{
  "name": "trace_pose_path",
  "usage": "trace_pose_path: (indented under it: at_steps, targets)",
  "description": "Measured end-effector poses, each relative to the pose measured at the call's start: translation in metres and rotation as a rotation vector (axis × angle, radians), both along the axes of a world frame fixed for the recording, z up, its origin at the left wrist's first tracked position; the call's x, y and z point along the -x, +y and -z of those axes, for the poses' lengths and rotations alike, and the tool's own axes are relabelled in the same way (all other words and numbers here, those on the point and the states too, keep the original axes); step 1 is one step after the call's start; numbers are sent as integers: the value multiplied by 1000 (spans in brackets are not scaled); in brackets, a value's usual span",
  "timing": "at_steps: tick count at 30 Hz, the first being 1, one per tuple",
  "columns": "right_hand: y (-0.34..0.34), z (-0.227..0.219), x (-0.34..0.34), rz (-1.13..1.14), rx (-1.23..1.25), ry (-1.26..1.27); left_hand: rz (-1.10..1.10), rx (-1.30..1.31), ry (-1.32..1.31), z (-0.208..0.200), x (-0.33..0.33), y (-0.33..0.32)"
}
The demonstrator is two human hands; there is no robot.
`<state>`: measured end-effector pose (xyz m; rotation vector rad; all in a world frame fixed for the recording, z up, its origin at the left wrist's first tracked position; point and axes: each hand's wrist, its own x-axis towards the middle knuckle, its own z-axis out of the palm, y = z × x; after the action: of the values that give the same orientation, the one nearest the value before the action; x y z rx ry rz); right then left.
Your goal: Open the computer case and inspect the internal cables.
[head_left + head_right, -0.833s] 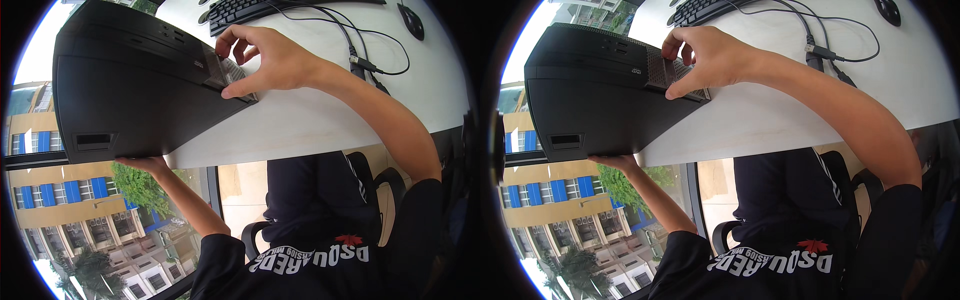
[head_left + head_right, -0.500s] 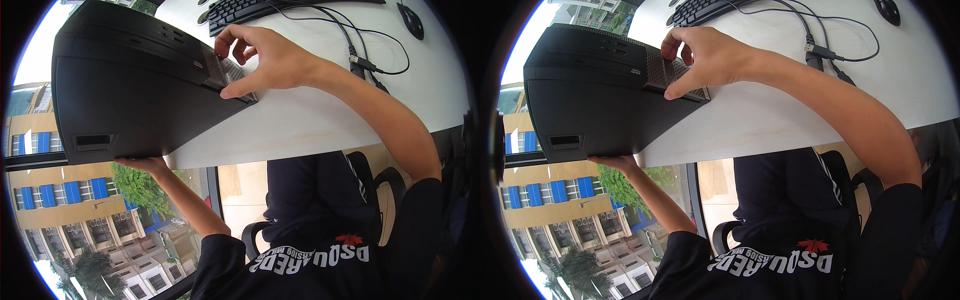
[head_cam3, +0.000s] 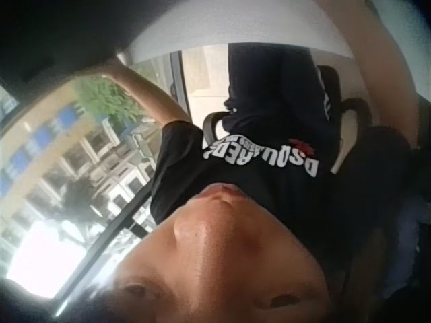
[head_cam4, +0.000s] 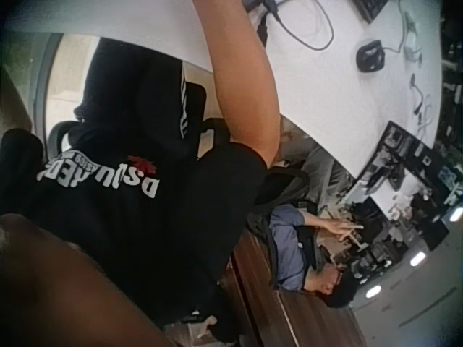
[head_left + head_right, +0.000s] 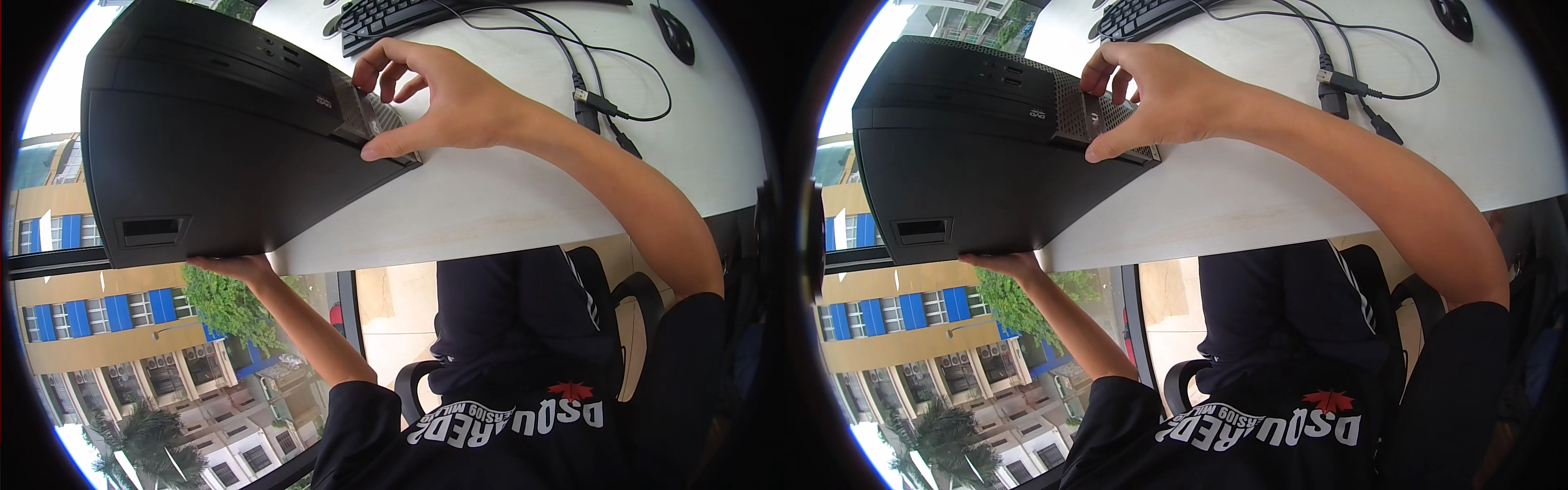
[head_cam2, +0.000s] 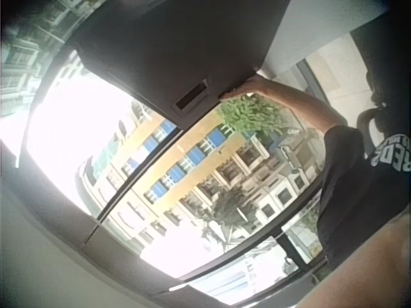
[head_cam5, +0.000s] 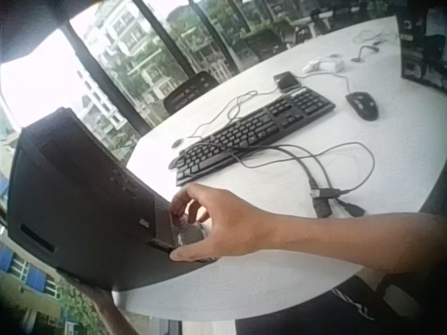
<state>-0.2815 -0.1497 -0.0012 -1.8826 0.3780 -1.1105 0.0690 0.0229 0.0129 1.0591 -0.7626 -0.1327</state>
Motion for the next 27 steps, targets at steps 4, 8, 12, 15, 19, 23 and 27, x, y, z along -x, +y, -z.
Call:
trace_pose_path:
  at_steps: [4,8,12,15,19,23,27]
  targets:
    - [2,-4,0,0,11,-7,-42,11,0,-4,7,1]
    - [0,-5,2,-9,-2,-2,-10,17,11,-1,0,-1]
    - [-4,-7,6,-18,-2,66,-39,4,16,-1,3,1]
    - [-5,-7,9,-29,-6,84,-31,4,6,0,1,1]
    - [-4,-9,12,-77,-22,85,-33,8,9,-2,6,-1]
    - [-2,-11,14,-75,-17,93,-9,21,-4,-3,1,0]
    - [-1,-12,13,-33,47,74,-7,18,16,-1,1,-2]
